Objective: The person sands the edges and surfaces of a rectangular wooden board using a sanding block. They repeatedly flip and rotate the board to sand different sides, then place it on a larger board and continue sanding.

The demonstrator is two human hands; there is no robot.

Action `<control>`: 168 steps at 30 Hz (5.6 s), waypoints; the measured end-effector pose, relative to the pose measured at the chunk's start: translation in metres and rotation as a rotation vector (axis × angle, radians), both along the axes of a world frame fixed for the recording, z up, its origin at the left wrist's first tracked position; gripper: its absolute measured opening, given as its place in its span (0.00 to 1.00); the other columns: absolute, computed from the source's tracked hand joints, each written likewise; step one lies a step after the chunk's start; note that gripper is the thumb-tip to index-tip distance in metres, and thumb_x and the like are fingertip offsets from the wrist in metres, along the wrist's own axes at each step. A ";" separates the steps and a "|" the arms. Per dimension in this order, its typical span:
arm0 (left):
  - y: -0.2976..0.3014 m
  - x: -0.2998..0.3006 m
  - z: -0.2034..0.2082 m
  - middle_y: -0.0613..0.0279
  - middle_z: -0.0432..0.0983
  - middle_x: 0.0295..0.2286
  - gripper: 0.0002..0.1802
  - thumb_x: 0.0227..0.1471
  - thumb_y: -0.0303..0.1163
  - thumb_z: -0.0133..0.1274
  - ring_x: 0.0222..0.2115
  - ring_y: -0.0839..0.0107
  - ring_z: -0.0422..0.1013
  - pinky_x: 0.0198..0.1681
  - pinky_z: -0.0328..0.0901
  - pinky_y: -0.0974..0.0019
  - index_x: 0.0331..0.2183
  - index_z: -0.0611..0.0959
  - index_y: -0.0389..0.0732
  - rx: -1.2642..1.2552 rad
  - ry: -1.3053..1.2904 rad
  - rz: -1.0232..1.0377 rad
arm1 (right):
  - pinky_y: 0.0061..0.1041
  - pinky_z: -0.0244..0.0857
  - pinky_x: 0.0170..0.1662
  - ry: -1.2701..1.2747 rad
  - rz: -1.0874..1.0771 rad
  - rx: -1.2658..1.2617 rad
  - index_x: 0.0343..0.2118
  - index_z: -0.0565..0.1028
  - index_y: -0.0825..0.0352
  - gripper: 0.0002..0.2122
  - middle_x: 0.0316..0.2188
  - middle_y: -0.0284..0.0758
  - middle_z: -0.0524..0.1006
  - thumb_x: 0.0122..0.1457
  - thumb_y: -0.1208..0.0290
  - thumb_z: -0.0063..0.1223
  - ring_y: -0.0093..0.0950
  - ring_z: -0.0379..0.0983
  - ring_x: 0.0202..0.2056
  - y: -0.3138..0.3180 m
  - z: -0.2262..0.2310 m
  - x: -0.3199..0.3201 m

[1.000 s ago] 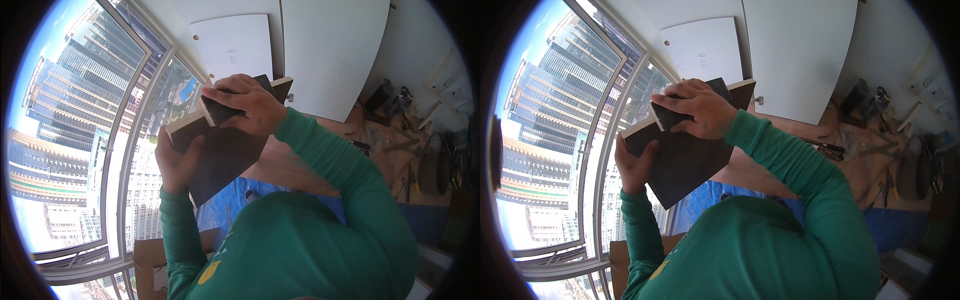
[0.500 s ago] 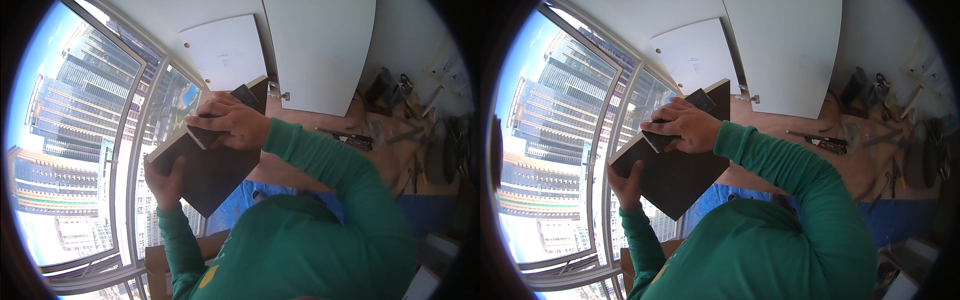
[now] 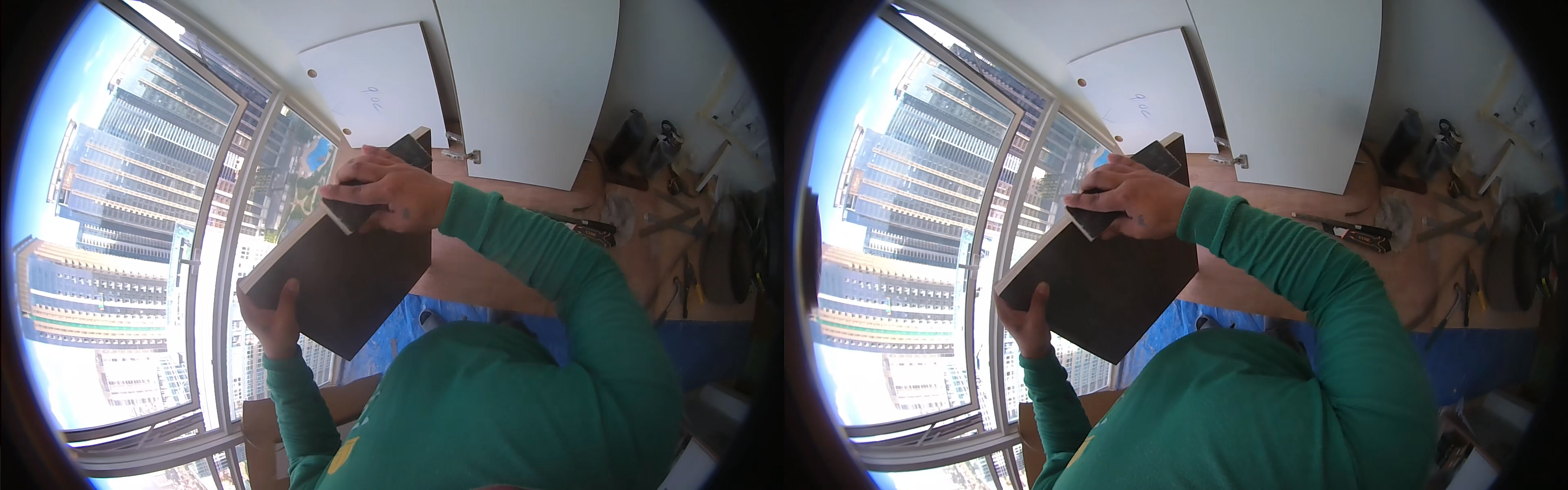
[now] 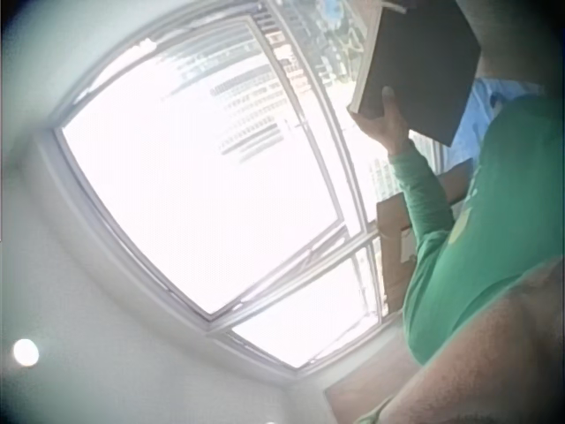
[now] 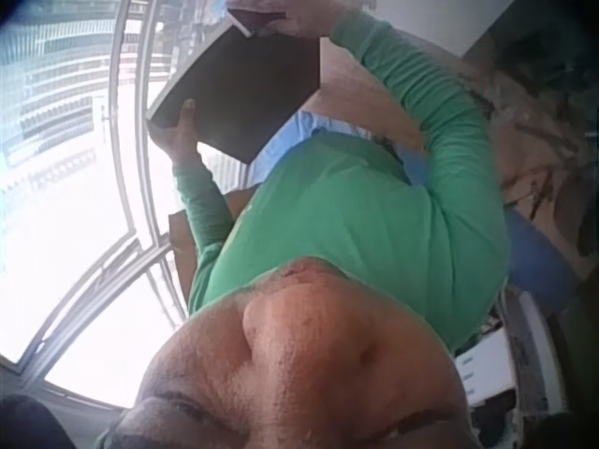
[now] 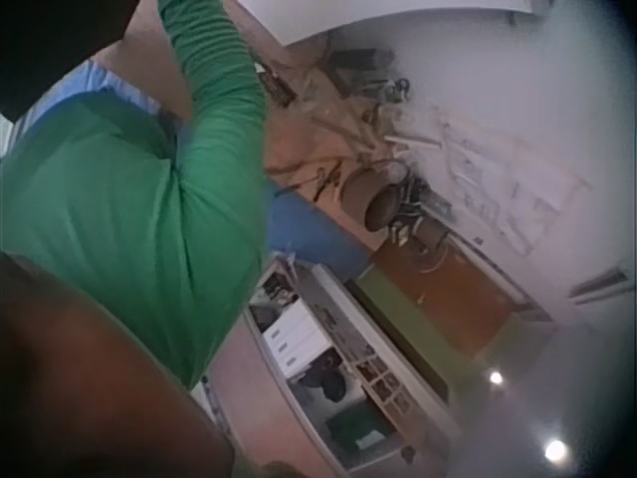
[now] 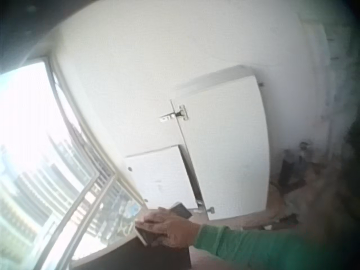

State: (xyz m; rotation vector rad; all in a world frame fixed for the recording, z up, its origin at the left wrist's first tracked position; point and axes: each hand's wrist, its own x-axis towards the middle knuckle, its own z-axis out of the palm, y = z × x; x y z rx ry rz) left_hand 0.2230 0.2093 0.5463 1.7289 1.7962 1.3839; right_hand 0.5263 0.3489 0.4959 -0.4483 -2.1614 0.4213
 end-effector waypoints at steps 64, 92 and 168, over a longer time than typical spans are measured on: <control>0.039 0.067 0.030 0.55 0.81 0.44 0.24 0.57 0.26 0.63 0.45 0.69 0.78 0.48 0.74 0.64 0.53 0.76 0.32 -0.013 -0.106 -0.261 | 0.39 0.67 0.65 0.152 0.075 0.145 0.70 0.67 0.53 0.40 0.58 0.39 0.71 0.52 0.78 0.68 0.43 0.69 0.59 -0.010 0.066 -0.042; 0.034 0.053 0.027 0.46 0.84 0.41 0.27 0.52 0.33 0.67 0.44 0.55 0.82 0.47 0.74 0.55 0.51 0.78 0.35 -0.090 0.007 -0.108 | 0.37 0.64 0.67 -0.037 0.062 -0.287 0.71 0.65 0.56 0.38 0.60 0.40 0.70 0.56 0.74 0.67 0.42 0.69 0.61 0.055 0.037 0.024; -0.009 0.066 0.003 0.55 0.74 0.49 0.49 0.69 0.70 0.18 0.52 0.66 0.70 0.59 0.63 0.58 0.54 0.75 0.35 0.084 -0.087 -0.101 | 0.48 0.58 0.63 0.491 -0.151 0.218 0.47 0.78 0.62 0.16 0.43 0.34 0.79 0.61 0.58 0.61 0.36 0.75 0.53 -0.069 0.042 -0.126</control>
